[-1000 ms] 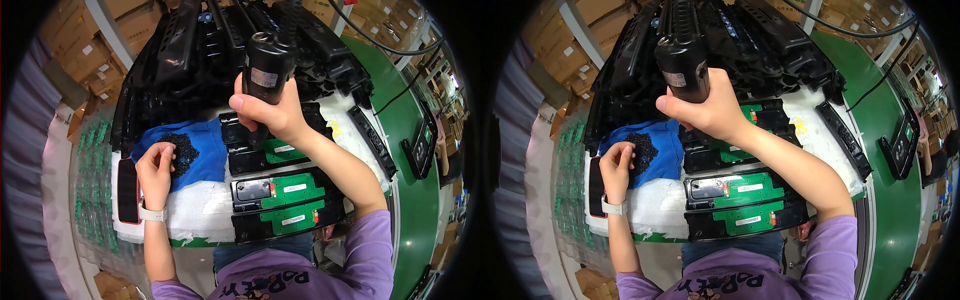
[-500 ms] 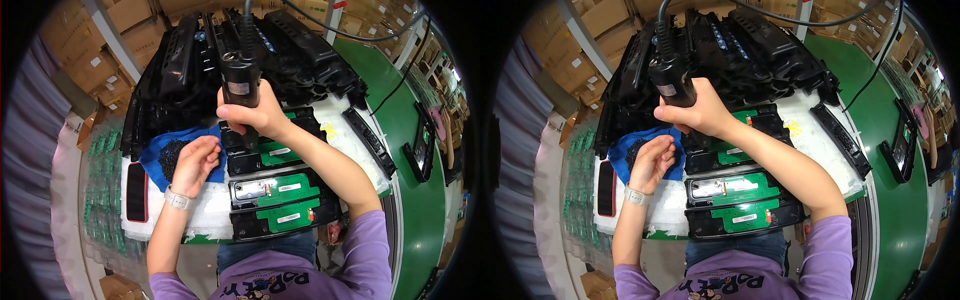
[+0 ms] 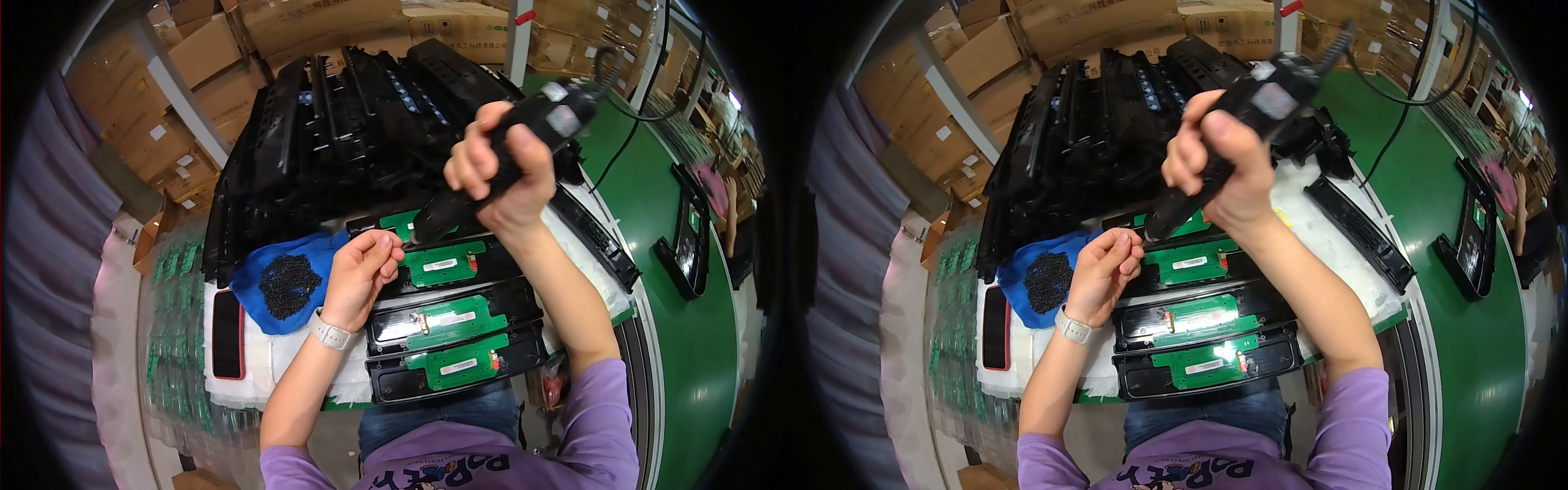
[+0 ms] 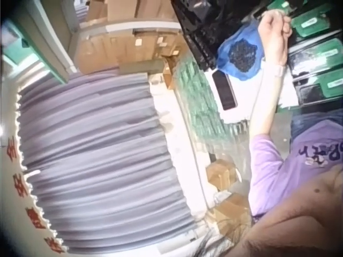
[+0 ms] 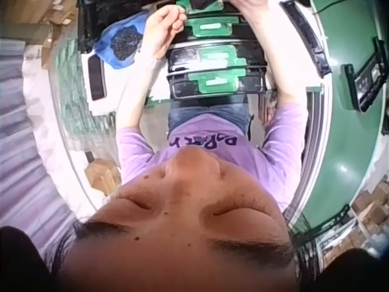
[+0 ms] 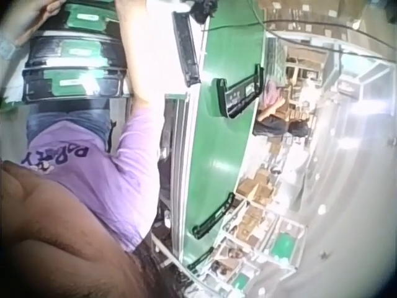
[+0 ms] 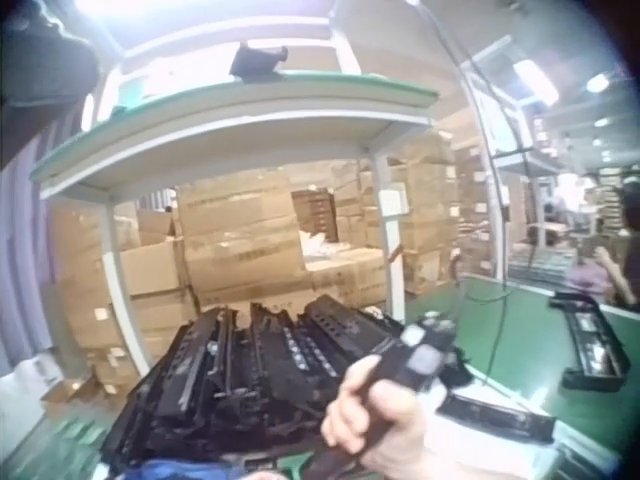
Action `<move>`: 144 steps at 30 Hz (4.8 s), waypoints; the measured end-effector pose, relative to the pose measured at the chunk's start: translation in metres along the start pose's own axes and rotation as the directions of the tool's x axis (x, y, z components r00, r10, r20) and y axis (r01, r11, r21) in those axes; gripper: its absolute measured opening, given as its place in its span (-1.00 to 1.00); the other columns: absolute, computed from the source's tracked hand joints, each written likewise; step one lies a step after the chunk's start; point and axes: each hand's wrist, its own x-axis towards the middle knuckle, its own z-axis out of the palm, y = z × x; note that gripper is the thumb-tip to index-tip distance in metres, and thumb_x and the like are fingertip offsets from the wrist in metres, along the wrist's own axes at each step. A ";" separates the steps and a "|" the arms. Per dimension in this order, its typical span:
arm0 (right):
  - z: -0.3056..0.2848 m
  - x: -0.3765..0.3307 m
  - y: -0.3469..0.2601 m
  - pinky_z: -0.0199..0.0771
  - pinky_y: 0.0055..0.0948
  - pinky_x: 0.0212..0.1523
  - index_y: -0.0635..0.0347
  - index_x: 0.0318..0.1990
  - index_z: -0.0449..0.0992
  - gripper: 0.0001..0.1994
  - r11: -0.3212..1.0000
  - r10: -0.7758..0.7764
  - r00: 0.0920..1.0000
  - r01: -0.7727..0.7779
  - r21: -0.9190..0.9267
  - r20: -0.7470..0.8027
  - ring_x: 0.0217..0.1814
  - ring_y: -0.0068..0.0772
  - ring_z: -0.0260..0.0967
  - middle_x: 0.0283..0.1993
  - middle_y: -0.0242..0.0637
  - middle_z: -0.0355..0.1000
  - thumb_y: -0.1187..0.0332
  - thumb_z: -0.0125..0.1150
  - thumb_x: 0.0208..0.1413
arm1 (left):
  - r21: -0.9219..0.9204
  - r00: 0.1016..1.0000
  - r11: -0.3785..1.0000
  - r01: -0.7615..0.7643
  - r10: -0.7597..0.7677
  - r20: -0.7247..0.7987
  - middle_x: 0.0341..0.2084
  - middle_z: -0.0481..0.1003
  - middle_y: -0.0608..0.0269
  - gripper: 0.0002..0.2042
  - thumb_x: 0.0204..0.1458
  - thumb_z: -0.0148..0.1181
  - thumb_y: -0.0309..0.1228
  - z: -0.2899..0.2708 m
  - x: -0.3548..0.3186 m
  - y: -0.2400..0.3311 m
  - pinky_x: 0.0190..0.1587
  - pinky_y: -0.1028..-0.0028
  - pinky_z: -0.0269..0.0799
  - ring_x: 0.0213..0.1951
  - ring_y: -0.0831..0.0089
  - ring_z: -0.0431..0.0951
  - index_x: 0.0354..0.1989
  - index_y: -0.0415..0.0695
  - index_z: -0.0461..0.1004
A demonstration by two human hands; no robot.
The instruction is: Using an electric screwdriver to secure screws into black plastic components on a factory workbench.
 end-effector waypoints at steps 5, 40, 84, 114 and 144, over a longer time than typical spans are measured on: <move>-0.008 -0.010 -0.018 0.21 -0.44 -0.55 0.15 -0.28 0.31 -0.76 0.993 -0.070 0.995 0.076 0.087 -0.071 -0.74 -0.51 0.13 -0.67 -0.39 0.21 0.18 -0.08 0.07 | 0.157 0.998 0.986 0.058 -0.058 0.001 -0.51 0.48 0.25 -0.84 0.05 0.08 -0.42 0.010 -0.009 -0.001 -0.57 0.74 0.14 -0.64 0.73 0.23 -0.30 -0.28 0.44; -0.014 -0.019 -0.027 0.20 -0.51 -0.64 0.26 -0.37 0.34 -0.82 0.985 0.083 0.973 -0.112 -0.128 -0.215 -0.76 -0.54 0.15 -0.70 -0.36 0.23 0.30 0.00 0.02 | -0.418 0.948 0.899 -0.132 -0.008 -0.317 -0.55 0.42 0.22 -0.81 0.09 0.00 -0.39 -0.030 -0.015 0.016 -0.62 0.68 0.11 -0.65 0.64 0.20 -0.35 -0.31 0.40; -0.023 -0.020 -0.027 0.17 -0.52 -0.66 0.29 -0.30 0.29 -0.77 0.925 0.081 0.992 -0.111 -0.363 -0.097 -0.78 -0.55 0.09 -0.69 -0.40 0.18 0.27 -0.02 0.01 | 0.138 0.995 0.988 0.075 -0.065 -0.075 -0.74 0.20 0.39 -0.87 0.14 -0.15 -0.40 -0.004 -0.026 0.001 -0.68 0.70 0.00 -0.72 0.68 0.11 -0.26 -0.19 0.26; 0.018 -0.046 -0.012 0.22 -0.45 -0.56 0.18 -0.23 0.31 -0.67 0.997 0.079 0.994 -0.079 0.008 -0.081 -0.74 -0.55 0.13 -0.65 -0.43 0.19 0.07 -0.09 0.08 | 0.373 0.999 0.928 -0.021 0.001 0.051 -0.58 0.49 0.06 -0.89 0.00 0.11 -0.50 0.012 -0.039 -0.019 -0.56 0.63 0.40 -0.64 0.51 0.48 -0.44 -0.30 0.38; 0.032 -0.047 -0.010 0.11 -0.63 -0.75 0.31 -0.35 0.29 -0.74 0.807 0.429 0.892 -0.448 -0.385 -0.141 -0.78 -0.58 0.13 -0.70 -0.33 0.26 0.37 0.17 -0.17 | 0.329 0.994 0.943 -0.042 0.074 -0.086 -0.80 0.18 0.43 -0.83 0.20 -0.24 -0.34 -0.001 -0.027 -0.004 -0.73 0.71 -0.08 -0.78 0.75 0.03 -0.30 -0.15 0.26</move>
